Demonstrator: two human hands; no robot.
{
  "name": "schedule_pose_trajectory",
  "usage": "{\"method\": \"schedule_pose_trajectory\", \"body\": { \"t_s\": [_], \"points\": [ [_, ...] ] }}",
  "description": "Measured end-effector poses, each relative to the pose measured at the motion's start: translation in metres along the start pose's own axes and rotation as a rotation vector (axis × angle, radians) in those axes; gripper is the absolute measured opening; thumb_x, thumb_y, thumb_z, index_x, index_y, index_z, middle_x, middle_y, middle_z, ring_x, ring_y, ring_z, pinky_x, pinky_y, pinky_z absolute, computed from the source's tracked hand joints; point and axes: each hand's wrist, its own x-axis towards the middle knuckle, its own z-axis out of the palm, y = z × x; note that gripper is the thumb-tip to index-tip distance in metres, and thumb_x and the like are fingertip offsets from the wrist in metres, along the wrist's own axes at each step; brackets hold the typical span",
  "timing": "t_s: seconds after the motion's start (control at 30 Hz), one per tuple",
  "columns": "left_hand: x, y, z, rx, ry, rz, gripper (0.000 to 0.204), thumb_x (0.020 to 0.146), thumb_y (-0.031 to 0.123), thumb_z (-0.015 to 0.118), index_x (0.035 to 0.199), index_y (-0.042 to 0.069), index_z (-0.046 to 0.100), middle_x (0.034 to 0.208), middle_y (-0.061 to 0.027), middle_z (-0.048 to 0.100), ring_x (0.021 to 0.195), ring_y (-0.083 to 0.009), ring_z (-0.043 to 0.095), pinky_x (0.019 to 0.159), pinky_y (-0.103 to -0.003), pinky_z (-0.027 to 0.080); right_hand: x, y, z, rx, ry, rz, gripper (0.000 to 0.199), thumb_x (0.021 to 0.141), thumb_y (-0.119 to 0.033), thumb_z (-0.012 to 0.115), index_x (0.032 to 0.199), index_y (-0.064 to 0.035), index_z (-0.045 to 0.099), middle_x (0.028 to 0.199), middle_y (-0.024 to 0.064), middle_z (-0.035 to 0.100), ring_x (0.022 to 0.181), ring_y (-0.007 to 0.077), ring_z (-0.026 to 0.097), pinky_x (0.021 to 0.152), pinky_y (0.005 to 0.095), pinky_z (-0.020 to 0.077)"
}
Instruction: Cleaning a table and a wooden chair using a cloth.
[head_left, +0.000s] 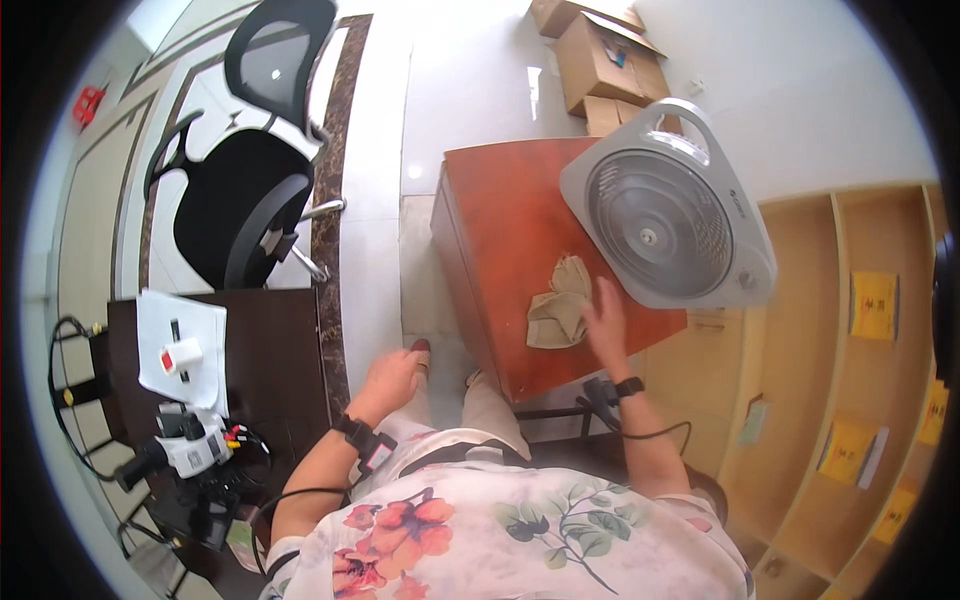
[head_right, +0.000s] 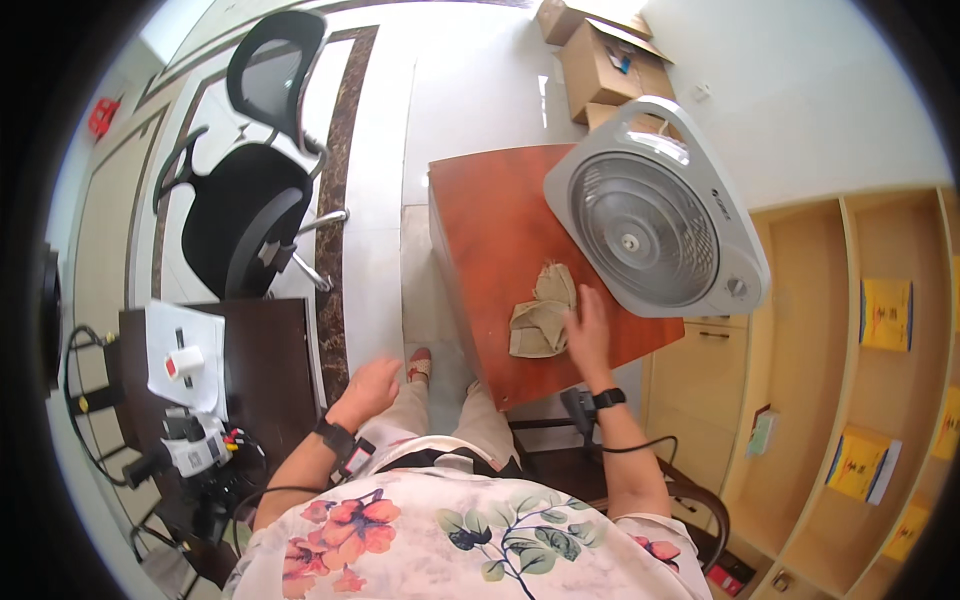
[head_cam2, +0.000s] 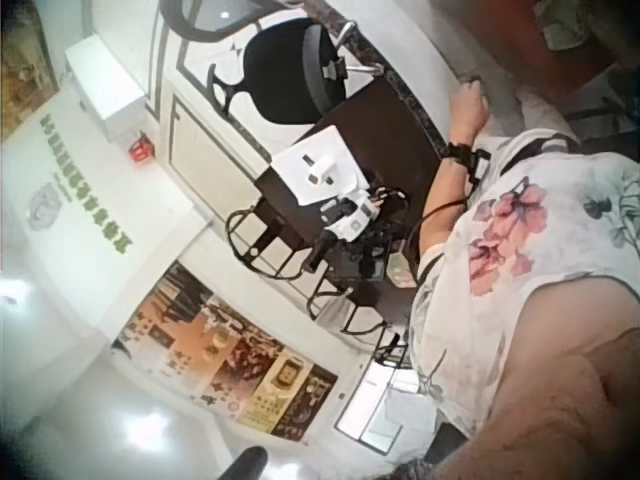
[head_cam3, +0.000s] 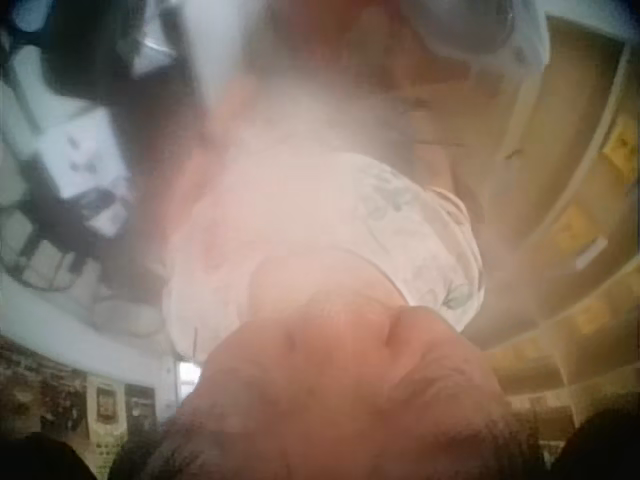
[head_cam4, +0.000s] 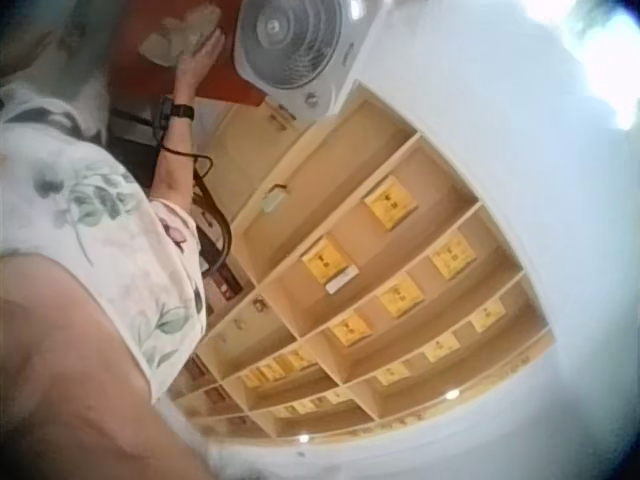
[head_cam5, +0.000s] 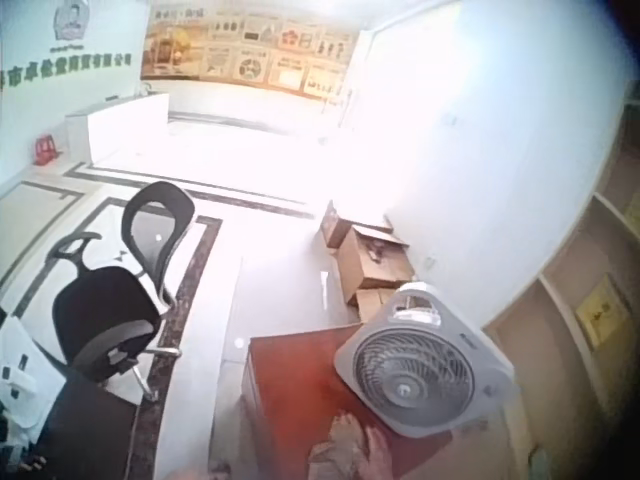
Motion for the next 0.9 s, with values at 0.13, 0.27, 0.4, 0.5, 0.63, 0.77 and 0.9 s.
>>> {"method": "schedule_pose_trajectory", "body": {
  "t_s": [0.13,0.27,0.4,0.5,0.63,0.77,0.9],
  "points": [
    [-0.004,0.001,-0.005,0.051,-0.115,-0.053,0.034,0.073,0.008,0.054,0.106,0.0,0.053,0.101,-0.0198,0.056,0.09,-0.0356,0.055,0.079,-0.042,0.045,-0.027,-0.046,0.067,-0.452,0.001,-0.056,0.052,0.079,-0.029,0.057,0.126,-0.0094,0.044,0.135,0.0181,0.033,0.123,0.0425,0.028,0.097,0.0506,0.0287],
    [0.02,0.006,-0.013,0.03,-0.068,0.018,0.04,0.077,0.013,0.056,0.114,-0.001,0.049,0.107,-0.0216,0.055,0.101,-0.0353,0.052,0.087,-0.039,0.042,-0.029,-0.072,0.088,-0.486,-0.017,-0.287,0.033,0.078,-0.019,0.053,0.109,-0.0092,0.056,0.128,0.0124,0.041,0.11,0.039,0.04,0.089,0.0458,0.0362],
    [0.086,0.042,-0.047,-0.059,0.062,0.096,0.048,0.082,0.024,0.057,0.119,-0.005,0.044,0.113,-0.0248,0.051,0.106,-0.0381,0.049,0.091,-0.04,0.04,-0.024,-0.058,0.076,-0.208,0.003,-0.4,0.025,0.071,-0.009,0.055,0.096,-0.0096,0.059,0.118,0.0095,0.047,0.099,0.0351,0.045,0.077,0.0417,0.0421],
    [0.158,0.08,-0.083,-0.182,0.198,0.21,0.056,0.084,0.029,0.057,0.124,-0.006,0.038,0.122,-0.0257,0.045,0.116,-0.0362,0.043,0.097,-0.037,0.034,-0.048,-0.009,0.05,-0.211,0.009,-0.104,0.029,0.067,-0.007,0.059,0.095,-0.0105,0.059,0.116,0.0087,0.047,0.098,0.0343,0.046,0.079,0.0416,0.0425],
    [0.249,0.139,-0.128,-0.385,0.286,0.35,0.064,0.083,0.029,0.058,0.13,-0.006,0.032,0.132,-0.0244,0.037,0.125,-0.0319,0.033,0.103,-0.034,0.026,-0.083,0.073,0.008,-0.188,0.177,0.229,0.043,0.059,-0.002,0.064,0.101,-0.009,0.058,0.115,0.0107,0.048,0.098,0.0325,0.049,0.082,0.0405,0.0436],
    [0.317,0.185,-0.153,-0.41,0.304,0.43,0.066,0.08,0.02,0.059,0.133,-0.002,0.027,0.132,-0.0193,0.038,0.123,-0.0245,0.036,0.101,-0.03,0.027,-0.069,0.068,-0.056,0.705,0.327,0.51,0.071,0.059,0.002,0.063,0.127,-0.0081,0.043,0.123,0.0126,0.048,0.11,0.0255,0.049,0.089,0.0348,0.0405],
    [0.352,0.207,-0.146,-0.522,0.327,0.327,0.045,0.08,0.022,0.059,0.115,-0.003,0.045,0.105,-0.0186,0.057,0.098,-0.0271,0.055,0.083,-0.033,0.042,-0.025,0.058,-0.08,0.636,0.36,0.227,0.082,0.062,-0.001,0.063,0.135,-0.0056,0.028,0.124,0.0139,0.048,0.112,0.0239,0.048,0.091,0.0318,0.0384]
  ]
}}
